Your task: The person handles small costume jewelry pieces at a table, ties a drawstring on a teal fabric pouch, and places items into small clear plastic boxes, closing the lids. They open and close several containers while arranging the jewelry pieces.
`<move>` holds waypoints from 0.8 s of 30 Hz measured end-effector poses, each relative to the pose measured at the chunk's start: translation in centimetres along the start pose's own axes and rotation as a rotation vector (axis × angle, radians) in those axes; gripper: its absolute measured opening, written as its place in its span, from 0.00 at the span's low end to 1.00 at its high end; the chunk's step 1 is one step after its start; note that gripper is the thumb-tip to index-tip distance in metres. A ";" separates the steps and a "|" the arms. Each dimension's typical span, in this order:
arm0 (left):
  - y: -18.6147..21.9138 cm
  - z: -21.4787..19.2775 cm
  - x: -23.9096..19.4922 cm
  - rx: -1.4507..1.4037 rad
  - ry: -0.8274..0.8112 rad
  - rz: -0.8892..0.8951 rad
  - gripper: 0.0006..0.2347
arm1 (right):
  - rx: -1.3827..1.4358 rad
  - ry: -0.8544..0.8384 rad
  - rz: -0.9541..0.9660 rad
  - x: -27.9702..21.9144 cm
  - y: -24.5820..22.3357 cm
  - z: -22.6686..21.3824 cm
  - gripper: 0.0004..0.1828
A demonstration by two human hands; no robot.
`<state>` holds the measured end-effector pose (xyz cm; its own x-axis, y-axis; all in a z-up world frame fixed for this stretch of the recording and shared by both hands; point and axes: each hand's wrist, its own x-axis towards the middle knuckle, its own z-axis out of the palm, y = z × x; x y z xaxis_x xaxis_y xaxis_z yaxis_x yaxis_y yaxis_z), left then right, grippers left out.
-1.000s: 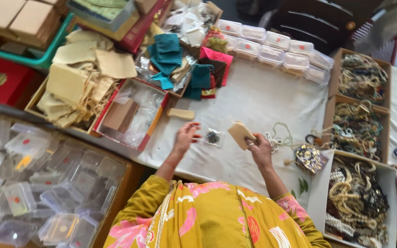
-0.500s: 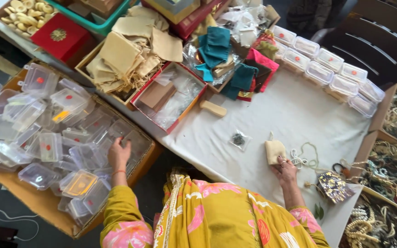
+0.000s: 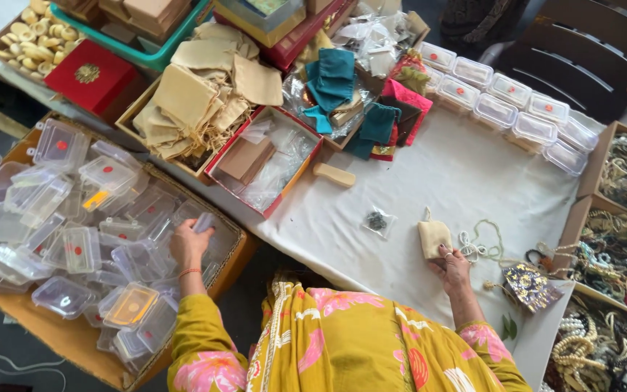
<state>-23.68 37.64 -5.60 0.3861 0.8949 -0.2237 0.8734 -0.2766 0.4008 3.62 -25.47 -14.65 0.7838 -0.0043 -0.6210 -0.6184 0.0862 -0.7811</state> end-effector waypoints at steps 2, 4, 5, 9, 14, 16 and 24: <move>3.4 -4.5 -1.6 0.037 0.005 0.021 0.23 | 0.002 0.002 0.004 -0.6 -0.2 0.3 0.11; 7.1 -8.1 -3.3 0.072 0.007 0.043 0.21 | 0.004 0.008 0.008 -1.2 -0.4 0.4 0.11; 9.0 -9.5 -4.1 0.037 0.064 0.111 0.21 | 0.011 0.006 0.011 -1.6 -0.5 0.5 0.12; 15.3 -9.8 -5.9 -0.336 0.078 0.423 0.22 | 0.036 -0.013 0.004 -1.0 0.7 0.0 0.13; 22.0 2.2 -8.7 -0.976 -0.617 0.609 0.28 | -0.074 0.081 -0.049 -7.5 -3.6 4.4 0.27; 24.5 6.0 -11.4 -1.063 -0.814 0.629 0.30 | -0.126 0.076 -0.087 -8.7 -4.1 4.9 0.34; 30.0 13.8 -20.0 -0.782 -1.279 0.432 0.28 | -0.061 -0.291 -0.219 -12.4 -6.1 6.2 0.22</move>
<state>-1.16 6.59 -1.34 0.8996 -0.1957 -0.3905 0.4247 0.1830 0.8866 -1.94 -19.77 -1.79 0.8760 0.2686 -0.4006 -0.4292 0.0553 -0.9015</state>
